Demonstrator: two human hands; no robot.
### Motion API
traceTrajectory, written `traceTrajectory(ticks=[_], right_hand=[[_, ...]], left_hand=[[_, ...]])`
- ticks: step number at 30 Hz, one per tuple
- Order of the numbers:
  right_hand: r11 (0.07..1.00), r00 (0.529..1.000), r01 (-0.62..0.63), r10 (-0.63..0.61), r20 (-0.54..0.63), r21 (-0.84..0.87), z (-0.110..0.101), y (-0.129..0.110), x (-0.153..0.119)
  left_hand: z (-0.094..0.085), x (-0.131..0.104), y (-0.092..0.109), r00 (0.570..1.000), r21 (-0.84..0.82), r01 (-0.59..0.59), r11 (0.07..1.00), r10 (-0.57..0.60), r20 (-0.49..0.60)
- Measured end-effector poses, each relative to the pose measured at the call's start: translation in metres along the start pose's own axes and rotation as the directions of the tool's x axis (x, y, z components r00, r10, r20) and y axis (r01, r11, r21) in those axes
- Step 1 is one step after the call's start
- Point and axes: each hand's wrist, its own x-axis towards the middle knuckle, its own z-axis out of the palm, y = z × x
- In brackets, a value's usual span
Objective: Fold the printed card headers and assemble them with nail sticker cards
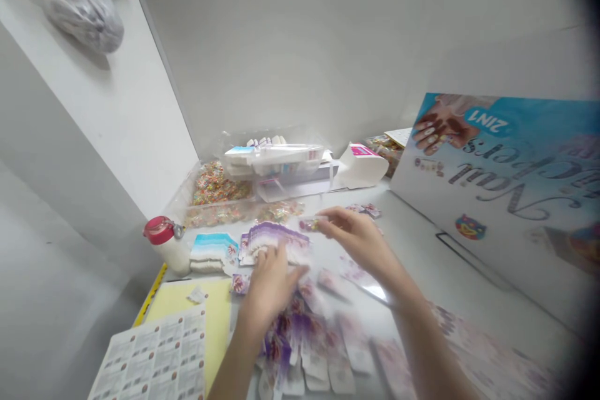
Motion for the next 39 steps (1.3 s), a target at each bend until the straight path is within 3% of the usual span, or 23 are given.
traceTrajectory(ticks=[1, 3, 10, 15, 18, 20, 23, 26, 28, 32, 35, 37, 39], right_hand=[[1.0, 1.0, -0.007, 0.007, -0.027, 0.001, -0.001, 0.002, 0.001], [1.0, 0.997, -0.016, 0.016, -0.07, 0.002, -0.004, 0.005, 0.003], [1.0, 0.984, -0.026, 0.026, -0.179, 0.006, -0.017, 0.012, 0.004], [0.999, 0.98, -0.042, 0.044, -0.193, 0.014, -0.02, 0.012, 0.004], [0.996, 0.985, -0.063, 0.072, -0.154, 0.067, -0.021, 0.005, 0.001], [0.988, 0.994, -0.062, 0.074, -0.082, 0.143, -0.021, -0.003, -0.003], [0.961, 0.996, -0.074, 0.06, 0.06, 0.266, -0.017, -0.016, -0.009], [0.917, 0.983, -0.12, 0.056, 0.176, 0.38, -0.006, -0.025, -0.013], [0.902, 0.974, -0.137, 0.048, 0.219, 0.409, 0.001, -0.028, -0.014], [0.921, 0.968, -0.113, 0.016, 0.252, 0.372, 0.011, -0.029, -0.013], [0.942, 0.977, -0.089, 0.019, 0.213, 0.324, 0.011, -0.028, -0.013], [0.948, 0.99, -0.06, 0.016, 0.143, 0.312, 0.009, -0.026, -0.012], [0.953, 0.998, -0.018, 0.001, 0.056, 0.301, 0.007, -0.025, -0.013]], left_hand=[[0.005, 0.002, -0.005, 0.994, 0.103, 0.027, 0.994, -0.038, 0.104], [0.016, 0.006, -0.014, 0.983, 0.153, 0.033, 0.988, -0.059, 0.173], [0.029, 0.013, -0.018, 0.969, 0.169, 0.074, 0.983, -0.112, 0.222], [0.022, 0.01, -0.02, 0.972, 0.095, 0.045, 0.994, -0.065, 0.226], [0.007, 0.009, -0.019, 0.984, -0.109, 0.006, 0.994, 0.014, 0.18], [-0.006, 0.009, -0.015, 0.998, -0.439, -0.019, 0.898, 0.046, 0.05], [-0.023, 0.006, -0.002, 0.983, -0.821, -0.146, 0.553, -0.014, -0.184], [-0.031, 0.001, 0.013, 0.962, -0.956, -0.223, 0.189, -0.113, -0.247], [-0.032, -0.003, 0.021, 0.946, -0.961, -0.276, 0.034, -0.168, -0.278], [-0.032, -0.008, 0.029, 0.906, -0.922, -0.372, -0.107, -0.256, -0.336], [-0.032, -0.009, 0.031, 0.913, -0.917, -0.36, -0.17, -0.265, -0.309], [-0.031, -0.009, 0.031, 0.919, -0.929, -0.338, -0.15, -0.264, -0.292], [-0.03, -0.01, 0.029, 0.912, -0.939, -0.339, -0.047, -0.262, -0.316]])
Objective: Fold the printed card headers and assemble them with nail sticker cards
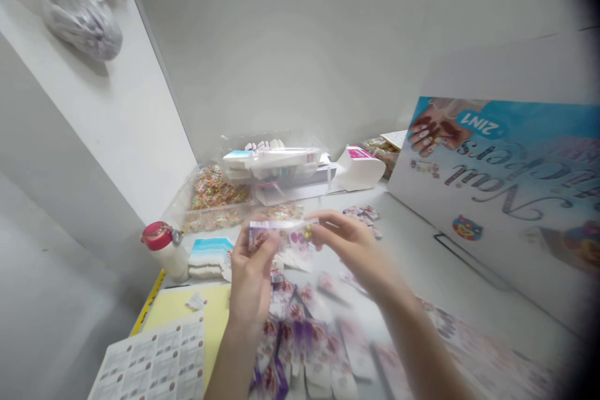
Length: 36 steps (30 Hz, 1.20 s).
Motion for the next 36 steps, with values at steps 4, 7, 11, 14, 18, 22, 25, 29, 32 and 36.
traceTrajectory(ticks=[4, 7, 11, 14, 18, 22, 25, 29, 32, 36], right_hand=[[0.994, 0.99, 0.083, -0.09, -0.113, -0.065, -0.004, -0.002, -0.004], [0.989, 0.984, 0.141, -0.145, -0.102, -0.053, -0.004, -0.004, -0.007], [0.983, 0.98, 0.183, -0.182, -0.075, -0.002, -0.003, -0.001, -0.007], [0.972, 0.972, 0.211, -0.219, -0.081, -0.102, -0.003, 0.0, -0.006], [0.937, 0.96, 0.254, -0.275, -0.058, -0.24, -0.001, -0.002, -0.007], [0.902, 0.938, 0.323, -0.346, -0.03, -0.285, 0.005, -0.006, -0.01], [0.859, 0.92, 0.39, -0.38, 0.098, -0.332, 0.004, -0.01, -0.011], [0.832, 0.892, 0.448, -0.393, 0.223, -0.326, -0.005, -0.009, -0.009], [0.844, 0.9, 0.437, -0.408, 0.155, -0.312, -0.009, -0.007, -0.008], [0.859, 0.905, 0.42, -0.422, 0.06, -0.294, -0.006, -0.005, -0.008]], left_hand=[[-0.003, -0.002, 0.005, 0.994, 0.323, -0.054, 0.945, 0.02, 0.108], [-0.003, -0.004, 0.011, 0.98, 0.535, -0.059, 0.843, -0.053, 0.192], [-0.004, -0.005, 0.013, 0.96, 0.729, -0.121, 0.674, -0.109, 0.259], [-0.004, -0.006, 0.012, 0.946, 0.751, -0.153, 0.643, -0.125, 0.3], [-0.003, -0.008, 0.012, 0.935, 0.721, -0.153, 0.676, -0.138, 0.327], [-0.001, -0.01, 0.008, 0.934, 0.689, -0.174, 0.704, -0.104, 0.343], [0.0, -0.01, 0.005, 0.935, 0.642, -0.145, 0.753, -0.108, 0.338], [0.0, -0.009, 0.006, 0.921, 0.616, -0.098, 0.782, -0.163, 0.353], [-0.001, -0.009, 0.009, 0.905, 0.629, -0.124, 0.767, -0.172, 0.389], [-0.002, -0.011, 0.012, 0.877, 0.681, -0.191, 0.707, -0.19, 0.442]])
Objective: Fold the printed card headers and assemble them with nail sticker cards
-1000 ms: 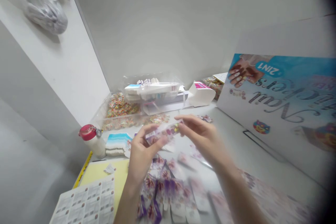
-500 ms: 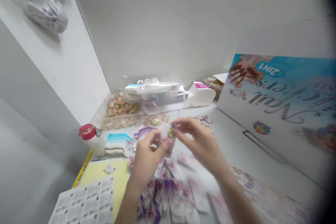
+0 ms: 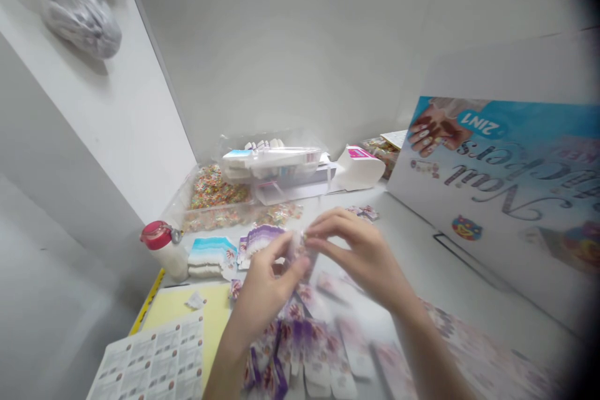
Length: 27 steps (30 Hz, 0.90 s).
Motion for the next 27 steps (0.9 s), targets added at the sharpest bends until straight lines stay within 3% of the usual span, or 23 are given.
traceTrajectory(ticks=[6, 12, 15, 19, 24, 27], right_hand=[[0.996, 0.997, 0.053, -0.056, -0.046, -0.071, 0.003, -0.006, 0.001], [0.989, 0.97, 0.147, -0.141, 0.198, -0.015, -0.005, -0.006, -0.001], [0.995, 0.972, 0.091, -0.08, 0.221, -0.039, -0.006, -0.007, -0.003], [0.997, 0.997, -0.029, 0.034, 0.067, -0.067, -0.002, -0.011, -0.003], [0.955, 0.978, -0.188, 0.204, -0.047, 0.23, 0.0, -0.004, -0.003], [0.844, 0.933, -0.35, 0.353, 0.07, 0.407, 0.002, 0.003, -0.002]], left_hand=[[-0.001, -0.003, 0.002, 1.0, 0.085, -0.006, 0.996, 0.005, 0.007], [0.0, -0.003, 0.002, 1.0, 0.057, -0.016, 0.998, 0.016, -0.002], [0.001, -0.001, 0.003, 0.998, 0.062, -0.008, 0.998, 0.011, -0.056], [0.0, 0.0, 0.006, 0.997, 0.037, 0.01, 0.999, -0.007, -0.081], [-0.001, -0.003, 0.003, 0.991, 0.001, -0.031, 1.0, 0.031, -0.127], [0.0, -0.005, -0.005, 0.987, -0.032, -0.114, 0.993, 0.11, -0.118]])
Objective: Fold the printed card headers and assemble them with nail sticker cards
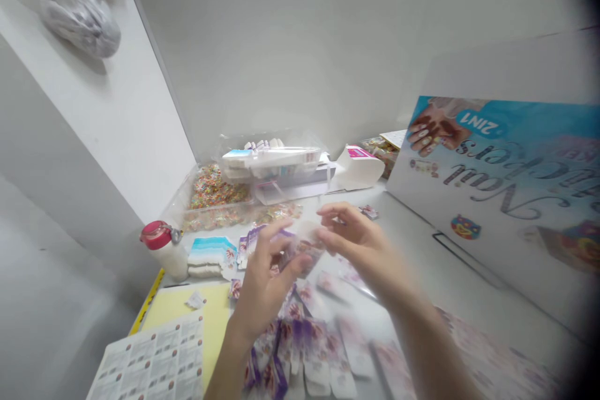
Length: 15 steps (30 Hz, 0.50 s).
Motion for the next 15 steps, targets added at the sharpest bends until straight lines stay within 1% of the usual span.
traceTrajectory(ticks=[2, 4, 5, 7, 9, 11, 13, 15], right_hand=[[0.989, 0.99, -0.123, 0.115, 0.087, 0.086, 0.002, 0.002, 0.001], [0.975, 0.979, -0.183, 0.169, 0.116, 0.128, 0.005, 0.001, 0.002], [0.976, 0.98, -0.177, 0.163, 0.11, 0.125, 0.007, 0.0, 0.001], [0.993, 0.993, -0.083, 0.075, 0.093, 0.083, 0.009, -0.002, 0.0], [0.999, 0.991, 0.033, -0.036, 0.132, 0.027, 0.01, -0.005, 0.0], [0.996, 0.984, 0.087, -0.084, 0.157, -0.014, 0.009, -0.007, 0.0], [0.998, 0.99, 0.05, -0.045, 0.133, -0.038, 0.008, -0.009, 0.0], [0.998, 0.997, -0.021, 0.025, 0.073, -0.052, 0.008, -0.009, 0.0]], left_hand=[[0.0, 0.0, -0.006, 0.998, 0.034, -0.065, 0.997, 0.064, 0.03], [-0.001, 0.002, -0.011, 0.994, 0.054, -0.093, 0.994, 0.09, 0.061], [-0.002, 0.003, -0.013, 0.993, 0.05, -0.093, 0.994, 0.089, 0.074], [-0.005, 0.006, -0.017, 0.993, 0.014, -0.085, 0.996, 0.084, 0.078], [-0.007, 0.008, -0.019, 0.995, -0.019, -0.087, 0.996, 0.088, 0.044], [-0.008, 0.009, -0.02, 0.995, -0.025, -0.093, 0.995, 0.094, 0.027], [-0.009, 0.009, -0.02, 0.995, -0.015, -0.088, 0.996, 0.089, 0.053], [-0.008, 0.008, -0.02, 0.994, 0.001, -0.075, 0.997, 0.074, 0.084]])
